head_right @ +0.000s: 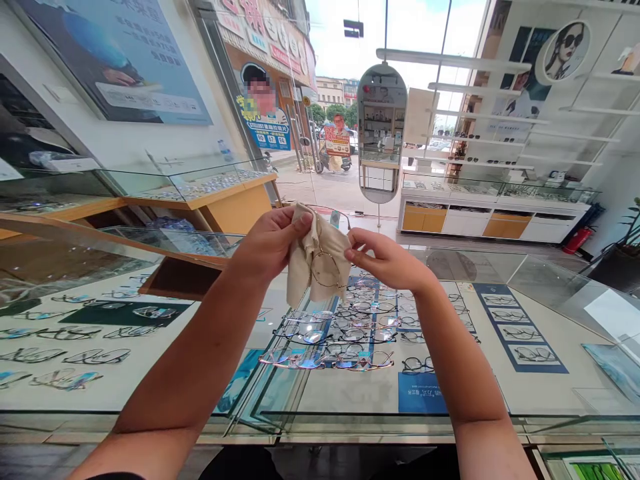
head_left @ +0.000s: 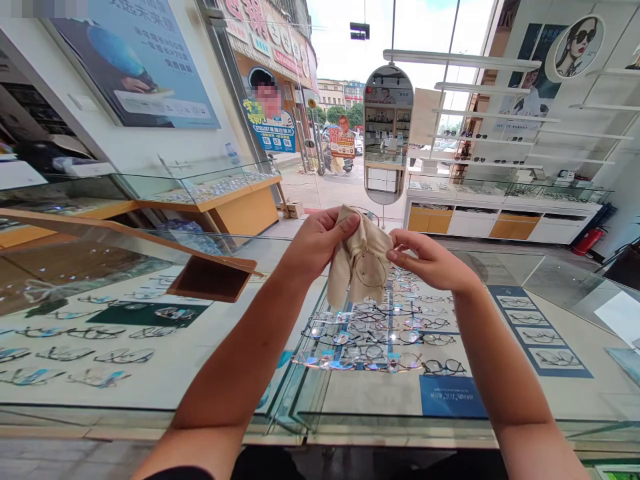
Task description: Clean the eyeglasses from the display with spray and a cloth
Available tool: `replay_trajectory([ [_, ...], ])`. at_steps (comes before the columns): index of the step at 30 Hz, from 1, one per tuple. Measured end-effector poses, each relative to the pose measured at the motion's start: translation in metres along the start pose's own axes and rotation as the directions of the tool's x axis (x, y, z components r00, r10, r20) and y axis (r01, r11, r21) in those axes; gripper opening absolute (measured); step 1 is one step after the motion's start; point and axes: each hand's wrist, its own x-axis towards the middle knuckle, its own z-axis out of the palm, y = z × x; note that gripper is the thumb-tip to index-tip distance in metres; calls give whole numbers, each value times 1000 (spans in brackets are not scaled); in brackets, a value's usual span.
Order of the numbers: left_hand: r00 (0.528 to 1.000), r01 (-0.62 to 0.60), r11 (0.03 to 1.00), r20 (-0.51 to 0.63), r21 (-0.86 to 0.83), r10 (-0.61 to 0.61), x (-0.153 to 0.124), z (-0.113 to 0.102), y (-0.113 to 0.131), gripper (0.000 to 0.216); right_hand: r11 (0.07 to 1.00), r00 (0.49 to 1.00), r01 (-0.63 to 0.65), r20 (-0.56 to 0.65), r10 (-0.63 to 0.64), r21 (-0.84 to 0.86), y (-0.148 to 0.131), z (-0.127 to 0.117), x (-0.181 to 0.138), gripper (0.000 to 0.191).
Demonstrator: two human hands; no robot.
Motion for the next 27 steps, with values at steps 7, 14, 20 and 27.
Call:
replay_trajectory([
  [7, 990, -88, 985, -101, 145, 103, -2, 1, -1, 48, 989, 893, -90, -449, 27, -120, -13, 14, 1, 9],
  [14, 980, -136, 954, -105, 267, 169, -9, 11, 3, 41, 982, 904, -140, -421, 75, -124, -22, 30, 4, 12],
  [20, 985, -123, 953, -86, 278, 153, -10, 14, 3, 39, 984, 885, -158, -454, 104, -84, -16, 32, 7, 12],
  [27, 993, -92, 973, -49, 211, 105, -9, 11, 4, 38, 988, 916, -153, -373, 146, 12, -14, 29, 9, 12],
])
